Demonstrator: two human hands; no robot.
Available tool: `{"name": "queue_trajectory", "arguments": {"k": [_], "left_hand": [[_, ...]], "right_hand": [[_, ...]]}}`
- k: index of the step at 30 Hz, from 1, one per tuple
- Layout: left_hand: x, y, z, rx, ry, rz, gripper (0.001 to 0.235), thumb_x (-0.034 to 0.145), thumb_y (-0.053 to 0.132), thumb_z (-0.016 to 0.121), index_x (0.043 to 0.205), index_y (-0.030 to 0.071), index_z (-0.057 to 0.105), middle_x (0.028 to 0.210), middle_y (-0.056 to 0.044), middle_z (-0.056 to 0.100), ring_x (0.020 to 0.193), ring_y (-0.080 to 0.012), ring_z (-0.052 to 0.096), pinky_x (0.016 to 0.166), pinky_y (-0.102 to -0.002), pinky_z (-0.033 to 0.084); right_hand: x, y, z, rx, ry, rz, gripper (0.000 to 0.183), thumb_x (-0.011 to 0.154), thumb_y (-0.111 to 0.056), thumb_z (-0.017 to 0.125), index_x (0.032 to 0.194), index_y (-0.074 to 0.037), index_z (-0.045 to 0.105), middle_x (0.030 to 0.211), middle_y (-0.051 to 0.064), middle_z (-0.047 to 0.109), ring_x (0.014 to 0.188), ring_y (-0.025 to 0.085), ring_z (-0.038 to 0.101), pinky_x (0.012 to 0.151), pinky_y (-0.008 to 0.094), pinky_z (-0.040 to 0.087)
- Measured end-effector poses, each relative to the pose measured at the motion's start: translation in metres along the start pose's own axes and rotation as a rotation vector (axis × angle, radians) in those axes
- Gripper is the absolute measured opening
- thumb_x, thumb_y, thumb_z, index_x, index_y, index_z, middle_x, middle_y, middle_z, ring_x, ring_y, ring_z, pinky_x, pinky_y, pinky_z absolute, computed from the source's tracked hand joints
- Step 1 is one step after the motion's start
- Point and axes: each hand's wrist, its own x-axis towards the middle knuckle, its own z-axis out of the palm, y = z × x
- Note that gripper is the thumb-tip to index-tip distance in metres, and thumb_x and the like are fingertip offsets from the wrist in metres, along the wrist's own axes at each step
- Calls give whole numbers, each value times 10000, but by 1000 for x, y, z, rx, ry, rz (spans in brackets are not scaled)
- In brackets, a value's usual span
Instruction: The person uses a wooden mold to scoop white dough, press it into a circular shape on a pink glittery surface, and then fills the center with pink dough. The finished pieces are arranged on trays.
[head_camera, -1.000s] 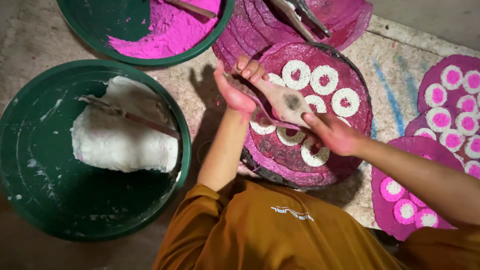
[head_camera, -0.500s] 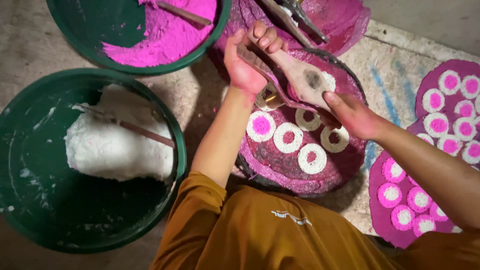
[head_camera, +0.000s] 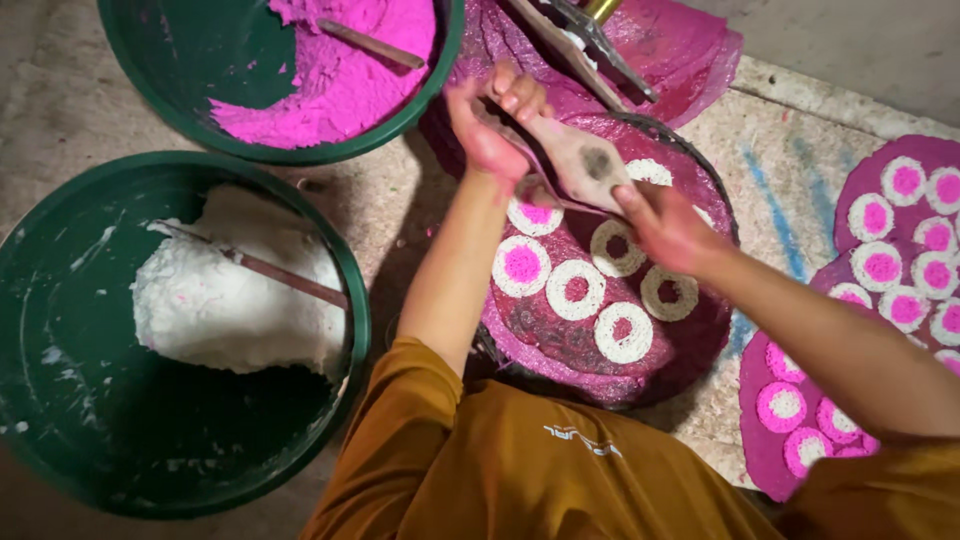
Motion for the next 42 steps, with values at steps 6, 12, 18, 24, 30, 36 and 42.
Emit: {"name": "queue_trajectory", "arguments": {"k": [6, 12, 18, 24, 30, 36, 42], "left_hand": [[16, 2, 34, 151, -98, -59, 330, 952, 469, 449, 903, 144, 478, 804, 12, 483, 806, -159, 493, 847, -367, 432], [38, -45, 30, -44, -58, -116, 267, 948, 409, 458, 901, 146, 462, 805, 24, 467, 819, -156, 486, 906, -373, 452], [51, -59, -9, -64, -79, -100, 303, 943, 456, 460, 817, 181, 441, 725, 41, 422, 703, -143, 461, 791, -362, 438], [49, -69, -30, 3, 37, -63, 309, 927, 453, 445, 786, 178, 447, 676, 49, 413, 662, -142, 452, 770, -369, 443], [46, -55, 6, 89, -53, -43, 334, 949, 458, 439, 803, 159, 469, 681, 35, 422, 662, -149, 450, 767, -371, 432], [-39, -54, 38, 33, 131, -103, 276, 931, 415, 453, 828, 160, 468, 733, 26, 437, 736, -152, 440, 813, -361, 408], [-85, -75, 32, -90, 279, -126, 269, 897, 406, 452, 767, 171, 443, 694, 30, 425, 686, -153, 428, 777, -371, 416]], "right_hand": [[11, 40, 3, 383, -72, -252, 794, 1102, -627, 240, 1187, 64, 622, 986, 88, 683, 911, 196, 649, 815, 381, 532], [-10, 63, -56, 242, -20, 21, 779, 1074, -605, 287, 1169, 46, 703, 799, 121, 683, 734, 208, 629, 690, 390, 522], [-5, 34, -29, 17, 168, 59, 661, 1087, -582, 315, 1351, -40, 589, 707, 141, 635, 658, 202, 669, 706, 381, 546], [-5, 43, -33, 51, 110, 121, 668, 1080, -566, 343, 1236, 15, 633, 708, 161, 637, 664, 261, 661, 700, 469, 552], [-1, 46, -15, 50, 315, -192, 615, 1108, -539, 372, 1227, 16, 607, 813, 103, 628, 792, 197, 603, 747, 416, 484], [-71, 64, 1, 445, -83, 30, 665, 1024, -587, 349, 991, -12, 682, 710, 63, 607, 618, 153, 559, 565, 348, 471], [-119, 42, 15, 229, -28, 182, 677, 1032, -584, 359, 999, 17, 669, 659, 111, 616, 605, 237, 620, 607, 421, 505]]}}
